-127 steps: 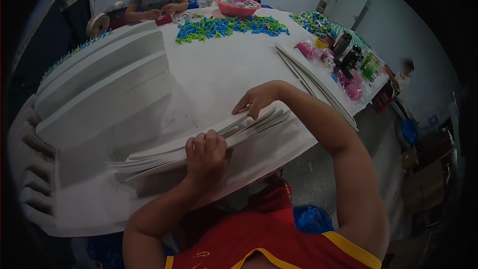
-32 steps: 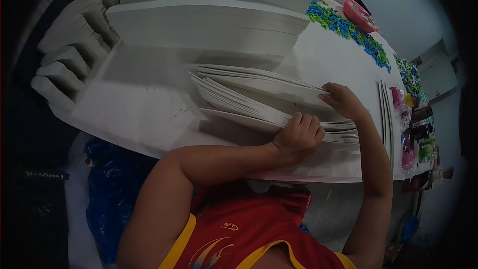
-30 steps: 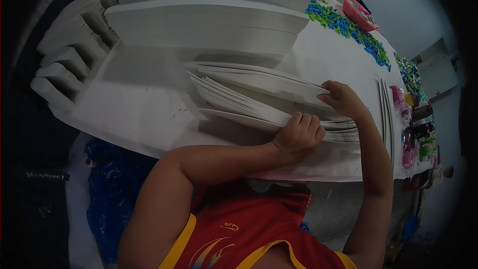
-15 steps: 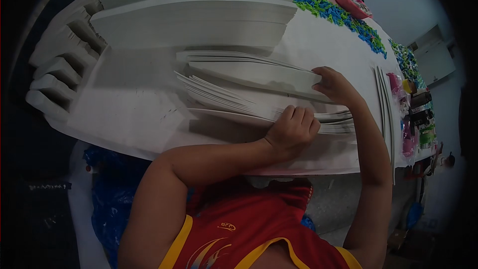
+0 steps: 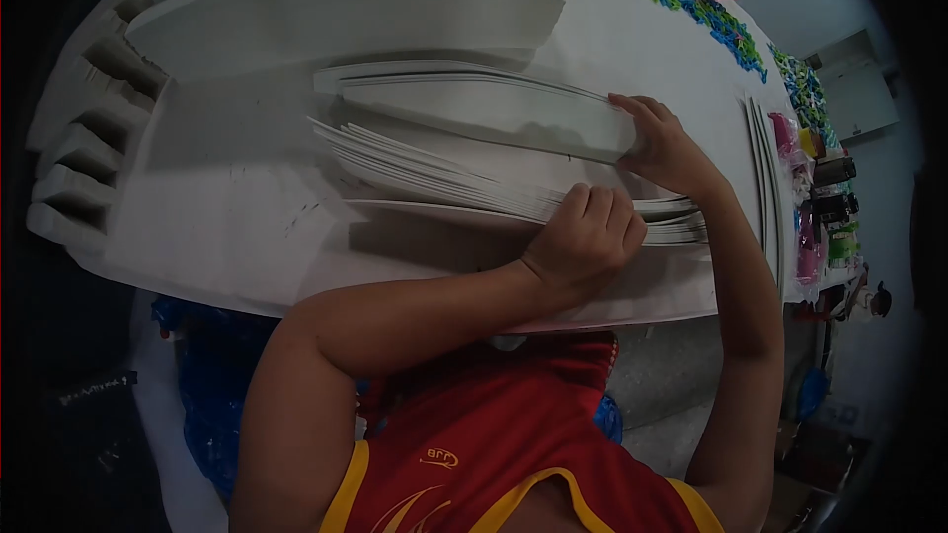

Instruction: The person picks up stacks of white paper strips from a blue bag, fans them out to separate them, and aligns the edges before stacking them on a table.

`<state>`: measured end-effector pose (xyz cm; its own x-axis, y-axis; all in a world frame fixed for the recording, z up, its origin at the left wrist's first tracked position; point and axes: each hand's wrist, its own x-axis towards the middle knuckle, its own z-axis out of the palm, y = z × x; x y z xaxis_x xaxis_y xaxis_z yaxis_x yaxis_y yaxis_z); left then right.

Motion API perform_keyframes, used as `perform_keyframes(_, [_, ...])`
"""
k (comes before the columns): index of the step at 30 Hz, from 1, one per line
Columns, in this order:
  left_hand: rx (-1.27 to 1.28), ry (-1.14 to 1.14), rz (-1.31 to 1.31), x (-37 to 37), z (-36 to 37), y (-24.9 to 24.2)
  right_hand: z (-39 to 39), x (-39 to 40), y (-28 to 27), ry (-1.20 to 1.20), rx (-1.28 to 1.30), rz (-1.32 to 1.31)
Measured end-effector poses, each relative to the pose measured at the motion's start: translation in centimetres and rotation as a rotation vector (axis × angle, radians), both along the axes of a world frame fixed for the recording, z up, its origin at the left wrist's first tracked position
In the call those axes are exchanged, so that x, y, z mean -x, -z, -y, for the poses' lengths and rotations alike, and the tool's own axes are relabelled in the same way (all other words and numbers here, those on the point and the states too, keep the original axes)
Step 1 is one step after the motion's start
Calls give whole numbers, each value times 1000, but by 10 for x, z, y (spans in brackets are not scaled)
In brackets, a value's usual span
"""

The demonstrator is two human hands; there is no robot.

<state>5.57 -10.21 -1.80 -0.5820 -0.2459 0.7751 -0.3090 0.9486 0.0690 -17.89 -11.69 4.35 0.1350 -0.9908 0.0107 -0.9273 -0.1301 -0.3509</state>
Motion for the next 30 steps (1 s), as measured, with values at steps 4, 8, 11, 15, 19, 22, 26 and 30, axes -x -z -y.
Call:
perform_keyframes(4, [-11,-2,11,-1,1,-3,1,3,2,-34,4,-27])
perform_keyframes(8, [-11,0,29,-3,2,-4,9,5,0,55,-48,54])
perform_keyframes(11, [-16,2,33,-3,2,-3,2,8,-7,128,-113,187])
perform_keyframes(15, [0,8,-9,0,4,-2,-16,35,-34,227,-278,278])
perform_keyframes(19, [-4,4,12,-1,2,-1,-38,51,-11,89,-80,-268])
perform_keyframes(22, [9,-8,-4,0,3,0,-29,61,-1,198,-153,-109])
perform_keyframes(26, [8,-10,20,0,3,-2,-19,65,22,428,-93,197])
perform_keyframes(30, [-1,-31,55,-1,2,-5,-4,69,18,414,-307,244])
